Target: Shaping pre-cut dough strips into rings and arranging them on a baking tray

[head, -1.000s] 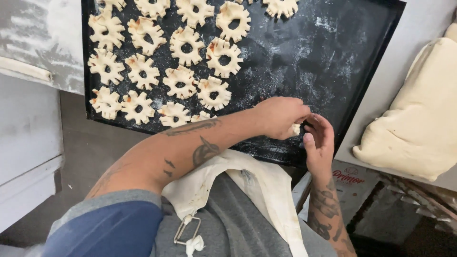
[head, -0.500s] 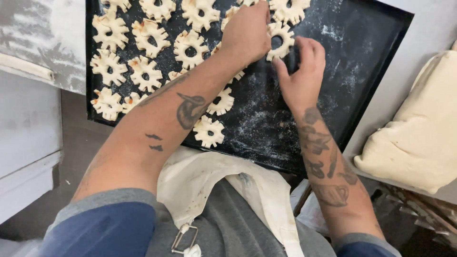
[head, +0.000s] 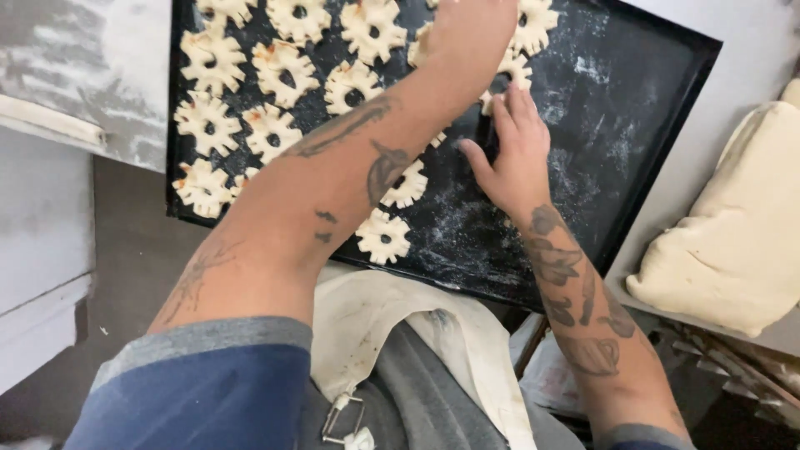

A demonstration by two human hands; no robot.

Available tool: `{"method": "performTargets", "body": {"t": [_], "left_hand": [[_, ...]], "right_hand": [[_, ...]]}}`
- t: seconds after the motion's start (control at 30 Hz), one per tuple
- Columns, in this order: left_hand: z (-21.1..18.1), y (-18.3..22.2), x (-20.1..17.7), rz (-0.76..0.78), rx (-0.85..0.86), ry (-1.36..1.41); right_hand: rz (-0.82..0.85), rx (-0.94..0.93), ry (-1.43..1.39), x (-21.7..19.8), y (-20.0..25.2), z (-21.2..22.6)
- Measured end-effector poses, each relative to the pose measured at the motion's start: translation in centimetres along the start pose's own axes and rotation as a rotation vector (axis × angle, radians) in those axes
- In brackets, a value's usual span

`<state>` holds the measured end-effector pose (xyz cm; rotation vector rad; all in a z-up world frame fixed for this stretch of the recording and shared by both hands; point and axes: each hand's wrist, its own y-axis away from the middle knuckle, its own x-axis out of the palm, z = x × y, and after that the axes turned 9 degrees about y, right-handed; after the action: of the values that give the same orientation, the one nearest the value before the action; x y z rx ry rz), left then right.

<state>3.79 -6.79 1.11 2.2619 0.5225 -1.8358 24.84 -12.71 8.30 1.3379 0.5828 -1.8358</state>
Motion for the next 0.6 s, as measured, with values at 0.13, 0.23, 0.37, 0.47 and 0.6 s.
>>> {"method": "performTargets", "body": {"t": [0.13,0.23,0.37,0.47,0.6], "left_hand": [[8.0,8.5,-10.4,-0.148,0.264,0.572],[16.0,17.1,-18.3,-0.064,0.044,0.916],[34.0,23.4,-23.1,-0.188,-0.090,0.831],[45.7,25.5,-26.9,-0.258,-0.175,0.810],[57.0,25.1,-24.5,0.007,-0.088,0.505]], "right_hand": [[-0.193,0.048,-0.169,-1.5,2.9,2.6],[-0.244,0.108,-0.173,-1.5,7.6,5.5],[-0.079,0.338,-0.374,-0.9,10.8,12.7],[0.012,0.477,-0.467,-0.8,9.5,19.8],[0.149,0.401,-0.393,-0.8,5.3,28.6]]}}
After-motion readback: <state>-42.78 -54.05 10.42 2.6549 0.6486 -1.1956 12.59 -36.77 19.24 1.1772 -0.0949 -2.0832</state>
